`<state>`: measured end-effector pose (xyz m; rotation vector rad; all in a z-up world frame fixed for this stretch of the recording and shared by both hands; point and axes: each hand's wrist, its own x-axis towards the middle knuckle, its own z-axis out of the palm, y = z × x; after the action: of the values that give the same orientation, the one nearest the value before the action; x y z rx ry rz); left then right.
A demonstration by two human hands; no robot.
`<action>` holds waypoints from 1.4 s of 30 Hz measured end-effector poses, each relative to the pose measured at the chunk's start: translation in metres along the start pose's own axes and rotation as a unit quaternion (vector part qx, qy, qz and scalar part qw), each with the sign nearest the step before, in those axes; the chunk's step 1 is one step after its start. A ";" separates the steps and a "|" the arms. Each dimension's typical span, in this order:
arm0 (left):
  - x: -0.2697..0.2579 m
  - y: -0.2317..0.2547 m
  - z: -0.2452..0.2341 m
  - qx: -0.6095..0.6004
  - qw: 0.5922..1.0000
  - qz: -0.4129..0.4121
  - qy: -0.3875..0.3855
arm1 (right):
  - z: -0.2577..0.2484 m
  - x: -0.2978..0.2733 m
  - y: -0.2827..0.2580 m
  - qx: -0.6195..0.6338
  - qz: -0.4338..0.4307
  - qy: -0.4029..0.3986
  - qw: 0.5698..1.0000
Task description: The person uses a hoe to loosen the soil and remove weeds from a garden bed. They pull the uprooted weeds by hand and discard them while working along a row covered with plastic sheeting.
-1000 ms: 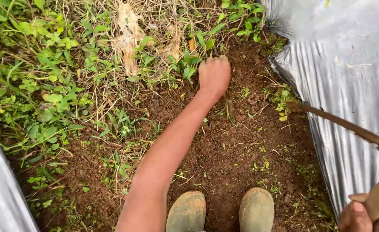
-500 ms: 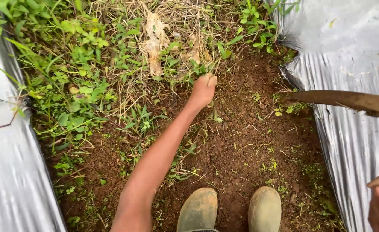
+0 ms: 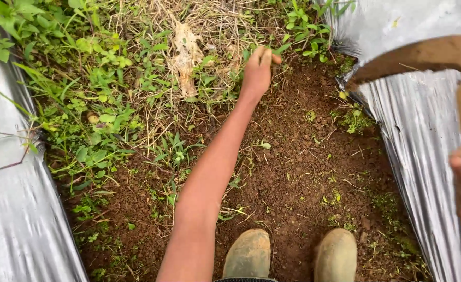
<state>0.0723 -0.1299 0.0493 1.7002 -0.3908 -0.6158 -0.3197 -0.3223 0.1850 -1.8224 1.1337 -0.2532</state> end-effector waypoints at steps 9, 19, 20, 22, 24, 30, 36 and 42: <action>-0.011 0.003 -0.007 -0.156 0.973 -0.126 0.115 | 0.173 -0.034 -0.128 0.104 -0.124 0.032 0.986; -0.007 -0.023 -0.004 -0.161 0.970 -0.163 0.078 | 0.258 -0.012 -0.046 0.016 0.105 -0.084 0.991; -0.006 -0.027 -0.001 -0.164 0.970 -0.164 0.079 | 0.249 -0.013 -0.047 0.013 0.104 -0.085 0.991; -0.012 -0.037 0.004 -0.202 0.962 -0.172 0.059 | 0.234 -0.024 -0.047 -0.004 0.070 -0.076 0.995; -0.023 -0.042 -0.002 -0.210 0.958 -0.185 0.057 | 0.230 -0.029 -0.053 0.024 0.021 -0.046 0.998; -0.054 -0.029 -0.027 -0.124 0.965 -0.232 0.010 | 0.209 -0.030 -0.116 0.151 -0.033 0.021 0.988; -0.114 -0.005 -0.058 -0.008 0.956 -0.288 -0.058 | 0.169 -0.022 -0.119 0.067 -0.024 -0.042 0.997; -0.163 -0.011 -0.111 0.121 0.945 -0.288 -0.102 | 0.195 -0.024 -0.113 0.168 -0.002 -0.090 0.982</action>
<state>0.0064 0.0532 0.0840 2.0044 -0.1058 -1.2193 -0.1506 -0.1709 0.1774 -1.5160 0.9008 -0.2605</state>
